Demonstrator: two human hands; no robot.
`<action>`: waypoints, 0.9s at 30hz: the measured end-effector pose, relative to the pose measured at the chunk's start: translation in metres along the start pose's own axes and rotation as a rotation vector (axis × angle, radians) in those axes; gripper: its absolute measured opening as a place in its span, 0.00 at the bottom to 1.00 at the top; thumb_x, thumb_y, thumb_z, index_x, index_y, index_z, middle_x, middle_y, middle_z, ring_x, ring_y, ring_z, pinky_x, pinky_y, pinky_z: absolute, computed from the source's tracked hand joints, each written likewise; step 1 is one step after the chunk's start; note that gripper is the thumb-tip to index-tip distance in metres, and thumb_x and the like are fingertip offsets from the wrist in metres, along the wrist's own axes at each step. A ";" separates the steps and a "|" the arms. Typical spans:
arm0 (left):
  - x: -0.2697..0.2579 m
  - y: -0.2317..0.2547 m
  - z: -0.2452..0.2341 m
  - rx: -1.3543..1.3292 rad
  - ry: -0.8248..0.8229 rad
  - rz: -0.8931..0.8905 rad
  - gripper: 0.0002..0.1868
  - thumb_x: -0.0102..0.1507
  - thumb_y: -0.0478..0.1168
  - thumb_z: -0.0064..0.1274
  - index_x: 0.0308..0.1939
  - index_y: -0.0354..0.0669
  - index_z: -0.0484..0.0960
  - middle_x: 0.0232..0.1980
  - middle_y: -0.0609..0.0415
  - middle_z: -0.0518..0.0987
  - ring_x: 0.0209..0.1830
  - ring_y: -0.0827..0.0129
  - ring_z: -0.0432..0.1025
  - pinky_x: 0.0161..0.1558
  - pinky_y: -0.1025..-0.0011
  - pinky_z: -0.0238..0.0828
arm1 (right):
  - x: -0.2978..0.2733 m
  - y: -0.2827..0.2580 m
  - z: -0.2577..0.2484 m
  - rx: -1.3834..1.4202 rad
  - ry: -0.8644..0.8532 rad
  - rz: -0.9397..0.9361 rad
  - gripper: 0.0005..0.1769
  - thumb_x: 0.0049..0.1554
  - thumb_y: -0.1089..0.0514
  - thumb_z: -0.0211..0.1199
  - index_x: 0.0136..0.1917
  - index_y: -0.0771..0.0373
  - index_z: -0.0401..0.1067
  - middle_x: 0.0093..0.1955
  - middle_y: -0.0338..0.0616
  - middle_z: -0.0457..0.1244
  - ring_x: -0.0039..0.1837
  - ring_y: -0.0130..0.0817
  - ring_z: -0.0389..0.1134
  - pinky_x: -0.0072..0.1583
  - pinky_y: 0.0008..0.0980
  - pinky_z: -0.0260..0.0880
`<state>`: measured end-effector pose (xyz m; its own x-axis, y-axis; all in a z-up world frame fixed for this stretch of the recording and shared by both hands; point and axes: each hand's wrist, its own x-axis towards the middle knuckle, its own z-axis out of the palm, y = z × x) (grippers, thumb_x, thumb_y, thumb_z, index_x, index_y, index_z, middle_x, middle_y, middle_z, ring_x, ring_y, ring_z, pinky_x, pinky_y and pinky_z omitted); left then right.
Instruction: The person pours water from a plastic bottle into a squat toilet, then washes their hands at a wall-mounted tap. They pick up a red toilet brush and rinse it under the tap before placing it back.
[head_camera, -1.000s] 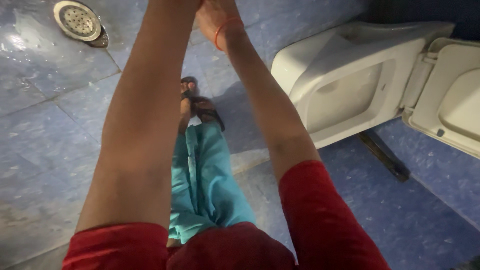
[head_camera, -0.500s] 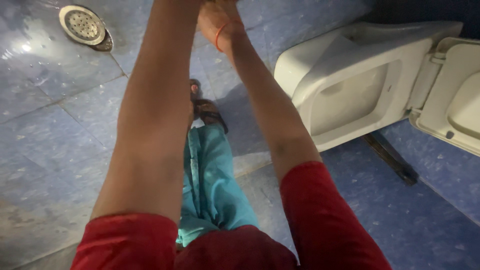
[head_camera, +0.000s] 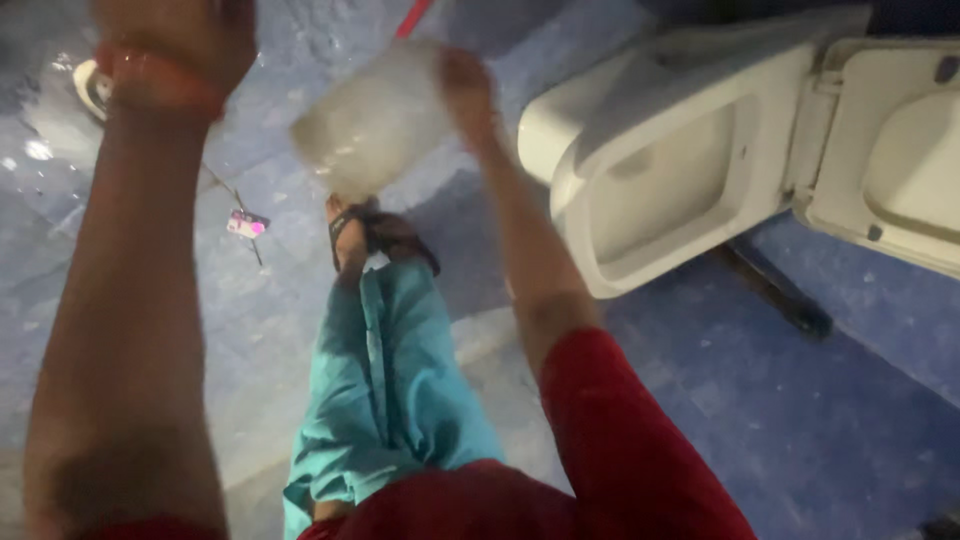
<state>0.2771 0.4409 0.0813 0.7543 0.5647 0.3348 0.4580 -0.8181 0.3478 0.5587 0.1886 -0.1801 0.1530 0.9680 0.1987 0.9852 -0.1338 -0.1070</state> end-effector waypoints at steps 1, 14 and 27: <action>-0.002 -0.003 -0.003 -0.018 -0.003 -0.021 0.20 0.65 0.30 0.56 0.62 0.32 0.81 0.62 0.34 0.72 0.60 0.47 0.72 0.56 0.56 0.75 | -0.013 0.048 -0.002 -0.072 -0.170 0.079 0.19 0.56 0.62 0.63 0.60 0.69 0.73 0.54 0.56 0.71 0.51 0.49 0.72 0.54 0.51 0.70; -0.106 0.091 0.027 -0.447 -0.318 -0.438 0.18 0.67 0.35 0.58 0.62 0.39 0.81 0.65 0.42 0.77 0.59 0.47 0.75 0.57 0.58 0.75 | -0.026 0.206 -0.193 -0.109 -0.384 0.421 0.14 0.58 0.58 0.59 0.58 0.61 0.70 0.54 0.50 0.69 0.56 0.49 0.70 0.59 0.48 0.69; -0.222 0.149 -0.086 -0.397 -0.484 -0.860 0.16 0.70 0.40 0.54 0.61 0.40 0.81 0.59 0.42 0.81 0.52 0.55 0.79 0.51 0.60 0.75 | -0.024 -0.059 -0.327 0.686 -0.072 0.581 0.09 0.66 0.57 0.55 0.50 0.65 0.72 0.39 0.52 0.69 0.42 0.52 0.73 0.45 0.45 0.72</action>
<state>0.1376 0.2031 0.1345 0.3971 0.7612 -0.5127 0.8056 -0.0214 0.5921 0.5219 0.1038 0.1405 0.5847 0.8013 -0.1267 0.4881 -0.4723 -0.7340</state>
